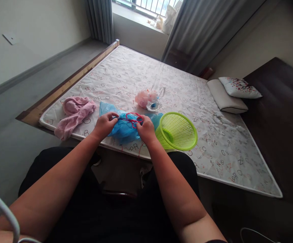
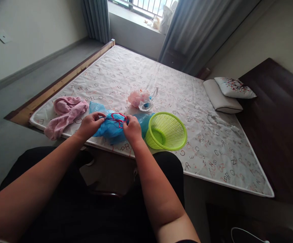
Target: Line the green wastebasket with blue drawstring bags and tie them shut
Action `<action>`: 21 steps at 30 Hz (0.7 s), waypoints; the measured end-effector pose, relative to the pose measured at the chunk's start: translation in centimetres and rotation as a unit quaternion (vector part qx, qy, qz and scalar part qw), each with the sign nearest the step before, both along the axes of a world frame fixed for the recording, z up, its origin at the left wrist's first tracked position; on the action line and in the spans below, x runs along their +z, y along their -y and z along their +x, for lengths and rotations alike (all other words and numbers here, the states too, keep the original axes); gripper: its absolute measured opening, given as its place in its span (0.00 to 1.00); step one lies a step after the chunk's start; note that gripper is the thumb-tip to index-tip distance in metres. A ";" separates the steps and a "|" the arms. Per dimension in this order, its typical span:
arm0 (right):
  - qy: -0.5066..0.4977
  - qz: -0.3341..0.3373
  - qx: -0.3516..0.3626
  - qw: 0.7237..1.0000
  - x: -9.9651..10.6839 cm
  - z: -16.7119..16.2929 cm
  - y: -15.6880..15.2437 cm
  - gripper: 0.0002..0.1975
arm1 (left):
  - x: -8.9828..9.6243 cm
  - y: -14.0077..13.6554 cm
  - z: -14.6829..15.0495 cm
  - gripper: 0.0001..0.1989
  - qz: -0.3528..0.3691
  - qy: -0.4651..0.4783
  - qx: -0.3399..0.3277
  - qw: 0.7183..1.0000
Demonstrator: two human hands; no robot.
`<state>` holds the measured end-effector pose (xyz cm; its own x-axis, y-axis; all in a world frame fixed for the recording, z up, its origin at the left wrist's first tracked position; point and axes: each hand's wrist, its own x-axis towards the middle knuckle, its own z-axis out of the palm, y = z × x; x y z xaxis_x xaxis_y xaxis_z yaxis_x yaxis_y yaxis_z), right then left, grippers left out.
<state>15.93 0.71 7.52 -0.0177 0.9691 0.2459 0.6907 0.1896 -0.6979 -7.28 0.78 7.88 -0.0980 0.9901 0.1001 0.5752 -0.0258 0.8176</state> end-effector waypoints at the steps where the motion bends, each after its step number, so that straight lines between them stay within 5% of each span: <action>1: 0.002 0.002 -0.018 1.000 0.1 0.4 -0.1 0.09 | 0.1 -0.1 -0.2 0.16 0.000 -0.008 0.013 1.000; 7: -0.038 0.004 -0.090 0.995 0.4 1.7 -0.2 0.11 | 0.5 -0.5 -1.0 0.18 -0.008 -0.052 0.055 0.997; 12: -0.047 0.075 -0.111 0.990 0.5 1.3 0.3 0.16 | -0.4 -0.9 -0.8 0.14 -0.036 -0.087 -0.017 0.995; 16: -0.072 0.113 -0.067 0.989 1.0 0.9 0.7 0.15 | -1.0 -0.8 0.0 0.10 0.022 -0.094 -0.069 0.993; 21: -0.121 0.048 0.018 0.991 1.5 0.0 1.1 0.11 | -0.6 0.6 2.0 0.20 0.087 -0.015 -0.141 0.986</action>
